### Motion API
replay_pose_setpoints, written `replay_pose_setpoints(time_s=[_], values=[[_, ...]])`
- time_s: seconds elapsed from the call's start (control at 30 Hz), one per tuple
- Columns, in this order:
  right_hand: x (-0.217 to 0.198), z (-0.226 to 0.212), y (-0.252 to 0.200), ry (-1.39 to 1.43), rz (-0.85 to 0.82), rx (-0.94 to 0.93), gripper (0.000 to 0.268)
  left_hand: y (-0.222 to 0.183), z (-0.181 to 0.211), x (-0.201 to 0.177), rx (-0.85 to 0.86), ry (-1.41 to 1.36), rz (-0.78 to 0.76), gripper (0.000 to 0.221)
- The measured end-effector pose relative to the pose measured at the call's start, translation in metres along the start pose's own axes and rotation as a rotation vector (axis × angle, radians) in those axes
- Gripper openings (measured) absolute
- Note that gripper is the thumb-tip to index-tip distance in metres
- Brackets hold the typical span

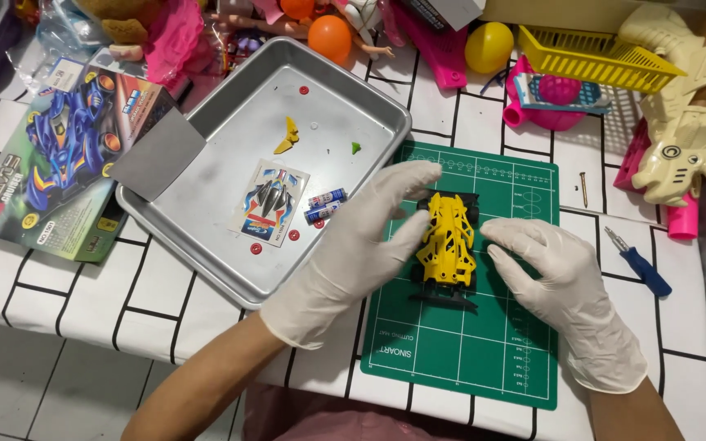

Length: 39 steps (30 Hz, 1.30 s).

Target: Assembling a toy car by installing batteries, attaching the body shell, and using a screwdriver to secure it.

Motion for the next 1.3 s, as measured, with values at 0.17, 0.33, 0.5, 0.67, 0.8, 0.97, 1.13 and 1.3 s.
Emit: replay_pose_setpoints(time_s=[0.17,0.33,0.5,0.67,0.8,0.97,1.13,1.3], values=[[-0.002,0.0,-0.001,-0.015,0.007,-0.042,0.022,0.02,-0.056,-0.07,-0.236,0.512,-0.058,0.034],[-0.004,-0.003,-0.001,-0.021,0.021,-0.052,0.021,0.043,-0.121,-0.105,-0.797,0.836,-0.337,0.048],[-0.001,0.003,-0.002,0.07,0.069,0.073,0.021,0.038,-0.145,-0.104,-0.686,0.928,-0.278,0.032],[-0.002,0.005,-0.003,0.058,0.064,0.081,0.021,0.039,-0.168,-0.101,-0.684,0.989,-0.302,0.025],[-0.002,0.005,-0.002,0.057,0.05,0.083,0.021,0.04,-0.17,-0.099,-0.583,1.057,-0.277,0.023],[-0.004,0.006,-0.002,0.046,0.05,0.101,0.02,0.03,-0.171,-0.104,-0.319,1.159,-0.128,0.029],[-0.007,-0.002,0.006,0.065,0.106,0.0,0.022,0.034,-0.131,-0.097,-0.19,0.859,0.098,0.031],[-0.007,-0.007,0.008,0.144,0.25,-0.157,0.029,0.025,-0.05,-0.046,-0.561,0.186,-0.069,0.022]])
Point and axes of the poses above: each hand's wrist, its own y-axis towards the middle knuckle, its own x-axis out of the palm, z = x × y, the point moved 2 cm from there along y, towards the middle knuckle, and after that the axes turned 10 degrees about y, right-handed, at the moved point
